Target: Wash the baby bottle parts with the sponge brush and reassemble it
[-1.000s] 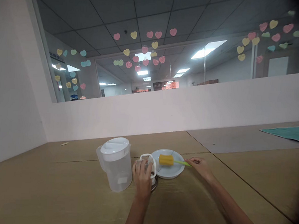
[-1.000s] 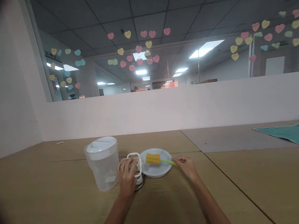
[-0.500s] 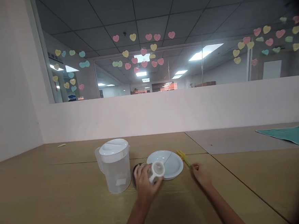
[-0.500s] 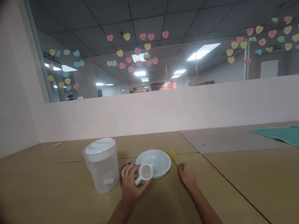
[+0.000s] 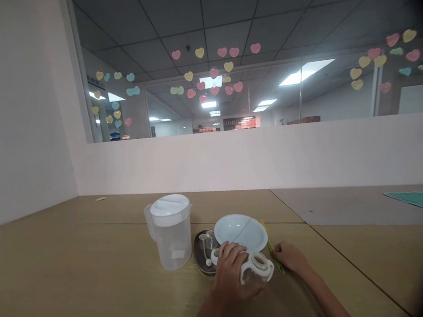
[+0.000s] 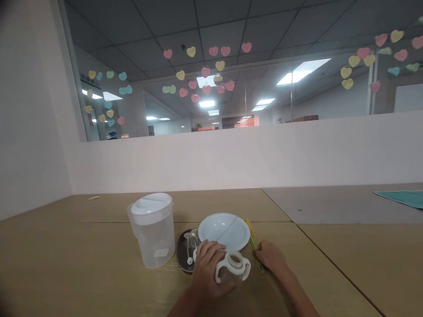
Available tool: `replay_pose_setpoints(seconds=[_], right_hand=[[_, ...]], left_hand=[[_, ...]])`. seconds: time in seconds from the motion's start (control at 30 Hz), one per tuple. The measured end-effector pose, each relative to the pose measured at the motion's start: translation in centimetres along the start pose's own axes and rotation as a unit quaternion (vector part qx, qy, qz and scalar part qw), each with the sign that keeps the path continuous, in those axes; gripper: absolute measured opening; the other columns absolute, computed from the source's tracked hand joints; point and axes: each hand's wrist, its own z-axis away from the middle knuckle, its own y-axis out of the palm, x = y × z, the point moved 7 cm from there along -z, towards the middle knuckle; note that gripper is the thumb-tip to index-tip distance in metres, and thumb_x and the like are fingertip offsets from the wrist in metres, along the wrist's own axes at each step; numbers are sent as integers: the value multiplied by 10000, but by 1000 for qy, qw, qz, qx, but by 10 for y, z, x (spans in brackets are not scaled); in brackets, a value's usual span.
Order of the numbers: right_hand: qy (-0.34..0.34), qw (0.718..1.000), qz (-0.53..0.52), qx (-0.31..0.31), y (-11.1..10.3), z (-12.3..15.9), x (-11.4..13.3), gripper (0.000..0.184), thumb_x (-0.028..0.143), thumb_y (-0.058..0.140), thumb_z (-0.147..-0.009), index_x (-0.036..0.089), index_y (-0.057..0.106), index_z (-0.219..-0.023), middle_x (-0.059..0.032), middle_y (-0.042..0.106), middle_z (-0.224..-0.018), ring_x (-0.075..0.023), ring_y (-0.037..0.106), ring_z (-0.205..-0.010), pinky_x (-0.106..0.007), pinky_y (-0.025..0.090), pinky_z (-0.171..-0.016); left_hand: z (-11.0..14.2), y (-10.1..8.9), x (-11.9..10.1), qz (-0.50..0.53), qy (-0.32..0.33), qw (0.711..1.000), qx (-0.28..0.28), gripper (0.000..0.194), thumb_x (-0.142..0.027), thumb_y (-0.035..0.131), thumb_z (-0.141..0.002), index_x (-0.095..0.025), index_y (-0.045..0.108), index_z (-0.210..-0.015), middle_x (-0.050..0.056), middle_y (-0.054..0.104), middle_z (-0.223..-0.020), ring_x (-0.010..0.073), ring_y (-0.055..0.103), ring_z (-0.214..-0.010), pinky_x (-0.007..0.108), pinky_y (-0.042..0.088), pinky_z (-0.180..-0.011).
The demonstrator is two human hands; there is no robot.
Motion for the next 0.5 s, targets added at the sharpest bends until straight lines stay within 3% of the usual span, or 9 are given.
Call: replay_pose_setpoints(seconds=[0.1, 0.2, 0.27, 0.33, 0.4, 0.5], right_hand=[[10, 999, 49, 7, -10, 5, 5, 243, 349, 492, -750, 174, 621, -640, -81, 661, -692, -204, 615, -668, -244, 309, -520], [19, 994, 88, -64, -34, 8, 19, 336, 359, 373, -823, 177, 634, -714, -111, 678, -774, -239, 625, -719, -264, 309, -521], [3, 987, 102, -122, -49, 7, 37, 364, 337, 316, -855, 183, 639, -786, -111, 684, -793, -246, 630, -727, -272, 308, -528], [-53, 983, 103, -145, -56, 4, 61, 363, 310, 298, -872, 183, 637, -849, -103, 685, -800, -229, 635, -719, -267, 320, -537], [-127, 980, 98, -117, -49, -4, 87, 336, 279, 320, -866, 189, 637, -935, -91, 688, -835, -215, 639, -755, -258, 353, -573], [-195, 979, 56, -24, -23, -18, 112, 377, 214, 375, -825, 200, 589, -1135, -72, 689, -892, -193, 630, -847, -257, 406, -691]], left_hand=[[1, -6, 11, -7, -30, 999, 24, 519, -580, 638, -581, -206, 608, -940, 81, 631, -982, 264, 545, -978, 481, 322, -976], [3, -17, 26, -6, -50, 998, 39, 583, -615, 661, -547, -209, 612, -964, 77, 629, -992, 271, 535, -982, 460, 357, -940], [5, -25, 43, -11, -87, 995, 44, 555, -600, 620, -631, -208, 594, -1022, 77, 620, -1027, 257, 528, -996, 423, 383, -913], [8, -33, 66, -35, -159, 986, 32, 382, -477, 490, -802, -208, 576, -1058, 75, 609, -1059, 222, 526, -1005, 370, 401, -884], [13, -38, 88, -89, -235, 968, 25, 309, -342, 368, -880, -195, 583, -1045, 79, 610, -1053, 204, 531, -998, 341, 404, -866], [24, -32, 111, -196, -327, 920, 91, 299, -224, 354, -859, -156, 628, -959, 96, 631, -962, 216, 550, -938, 337, 403, -835]])
